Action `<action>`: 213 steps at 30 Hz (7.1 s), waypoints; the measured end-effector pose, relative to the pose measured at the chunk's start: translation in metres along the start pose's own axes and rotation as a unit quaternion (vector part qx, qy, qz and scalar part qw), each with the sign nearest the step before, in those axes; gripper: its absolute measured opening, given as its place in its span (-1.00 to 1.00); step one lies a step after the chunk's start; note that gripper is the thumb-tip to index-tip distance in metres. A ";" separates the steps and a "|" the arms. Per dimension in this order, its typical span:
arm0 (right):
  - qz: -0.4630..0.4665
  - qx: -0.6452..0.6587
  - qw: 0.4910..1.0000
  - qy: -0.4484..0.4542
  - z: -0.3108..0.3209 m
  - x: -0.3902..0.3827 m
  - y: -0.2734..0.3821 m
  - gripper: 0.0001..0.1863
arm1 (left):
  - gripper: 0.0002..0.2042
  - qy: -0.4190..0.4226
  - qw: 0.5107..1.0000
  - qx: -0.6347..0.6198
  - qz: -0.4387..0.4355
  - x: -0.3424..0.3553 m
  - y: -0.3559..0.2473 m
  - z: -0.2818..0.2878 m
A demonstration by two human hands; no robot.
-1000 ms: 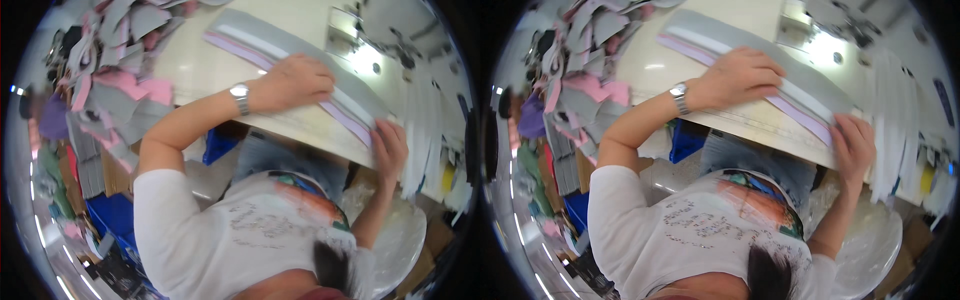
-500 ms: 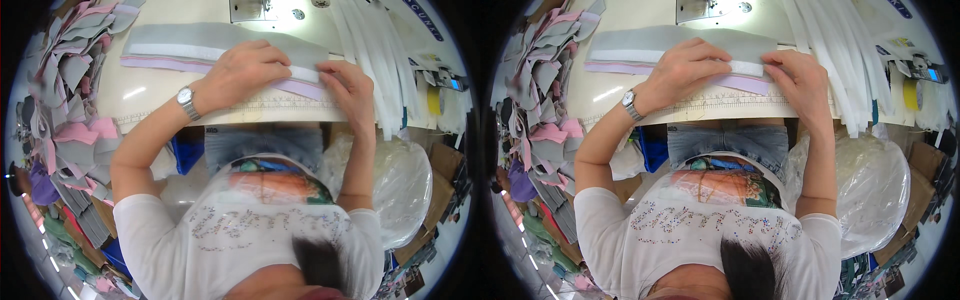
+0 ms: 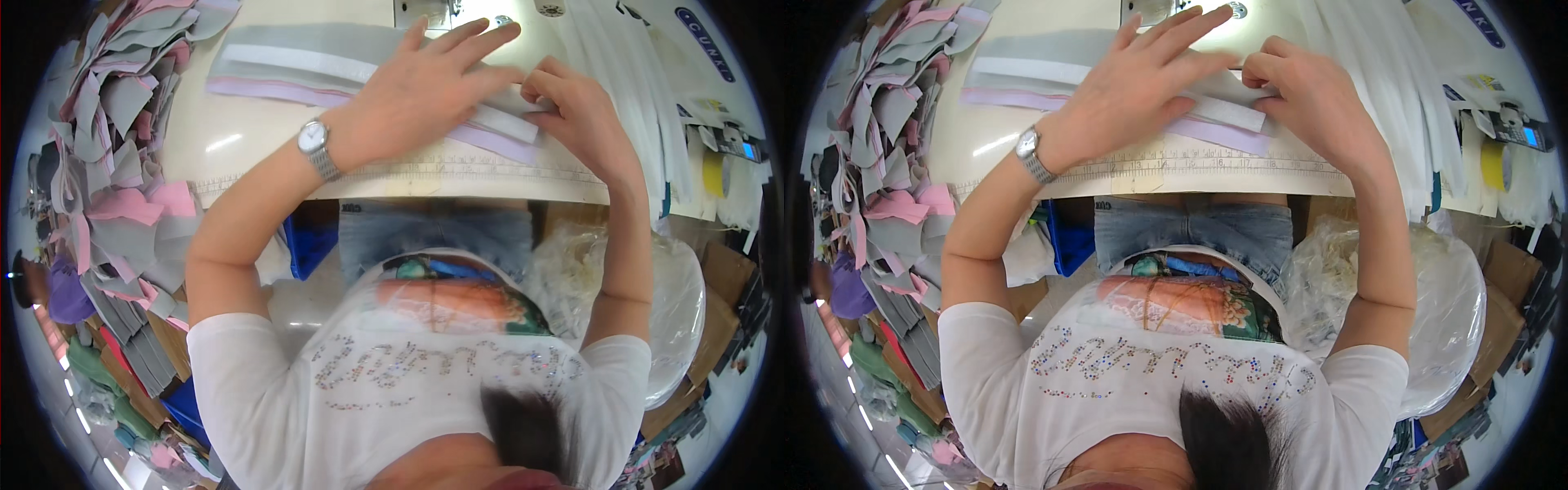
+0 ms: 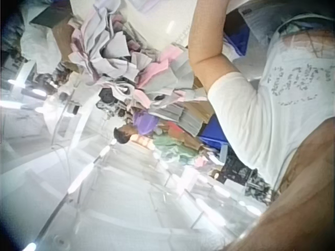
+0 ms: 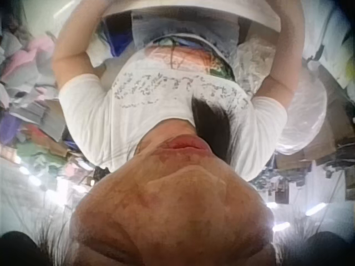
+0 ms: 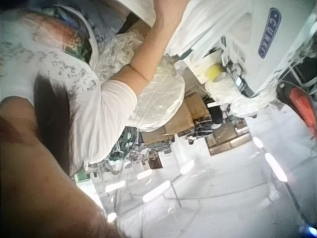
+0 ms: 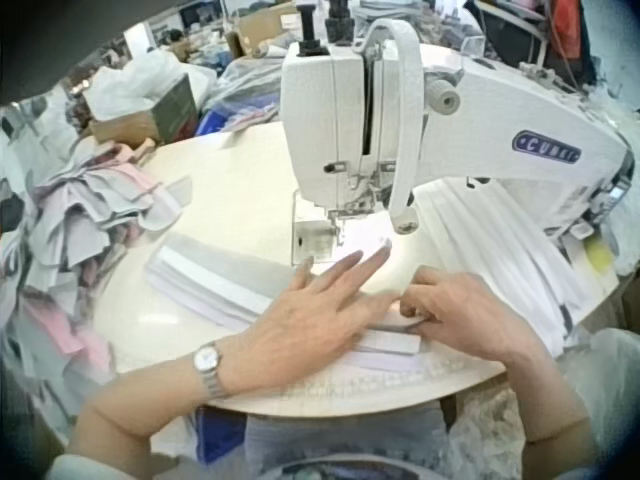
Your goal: Sewing and assembling fabric strips using an industrial sewing machine.
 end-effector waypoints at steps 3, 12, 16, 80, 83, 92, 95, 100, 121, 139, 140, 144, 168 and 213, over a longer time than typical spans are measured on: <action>-0.001 0.008 1.000 -0.001 -0.002 -0.007 0.000 -0.76 | -0.58 0.108 0.988 -0.108 0.033 0.001 0.007 -0.003; 0.003 0.107 0.991 -0.078 0.004 -0.029 0.000 -0.71 | -0.70 0.097 0.992 -0.079 0.011 -0.003 0.007 -0.006; 0.088 -0.033 0.992 -0.081 -0.005 -0.026 -0.003 -0.76 | -0.72 0.086 0.994 -0.069 -0.002 -0.006 0.009 -0.004; 0.035 -0.242 0.960 -0.139 -0.040 0.050 -0.016 -0.44 | -0.81 0.027 0.997 -0.064 -0.022 0.008 0.077 -0.008; 0.037 -0.228 0.962 -0.144 -0.040 0.051 -0.019 -0.46 | -0.78 0.030 0.997 -0.067 -0.029 0.011 0.077 -0.010; 0.102 -0.277 0.939 -0.175 -0.035 0.050 -0.014 -0.66 | -0.67 0.077 0.995 -0.054 -0.032 0.012 0.077 -0.002; 0.098 -0.266 0.941 -0.187 -0.035 0.053 -0.016 -0.71 | -0.69 0.077 0.995 -0.044 -0.035 0.015 0.079 -0.003; 0.100 -0.217 0.943 -0.231 -0.037 0.055 -0.025 -0.77 | -0.74 0.059 0.998 -0.037 -0.007 0.024 0.084 -0.004; 0.116 -0.225 0.931 -0.263 -0.036 0.055 -0.035 -0.69 | -0.81 0.044 0.995 -0.070 0.058 0.030 0.090 -0.010; 0.225 -0.247 0.920 -0.207 -0.029 0.052 0.022 -0.83 | -0.82 0.280 0.952 -0.104 0.069 0.075 0.105 0.023; 0.246 -0.235 0.922 -0.186 -0.035 0.055 0.035 -0.84 | -0.81 0.320 0.938 -0.107 0.073 0.076 0.108 0.031; 0.322 -0.256 0.892 -0.188 -0.067 0.081 0.070 -0.87 | -0.84 0.323 0.927 -0.182 0.057 0.081 0.122 0.010; 0.276 -0.386 0.836 -0.276 -0.113 0.179 0.140 -0.67 | -0.79 0.316 0.923 -0.214 -0.052 0.077 0.129 0.011; 0.371 -0.132 0.911 -0.123 -0.038 0.025 0.035 -0.85 | -0.85 -0.015 0.999 -0.042 0.031 0.001 0.047 -0.006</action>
Point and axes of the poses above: each hand's wrist, its own x-axis towards the middle knuckle, its own z-axis out of the back of the hand, y = z × x, the point moved 3 cm from there along x, towards the middle knuckle, and after that the axes turned 7 degrees about z, right-handed, at the moved point
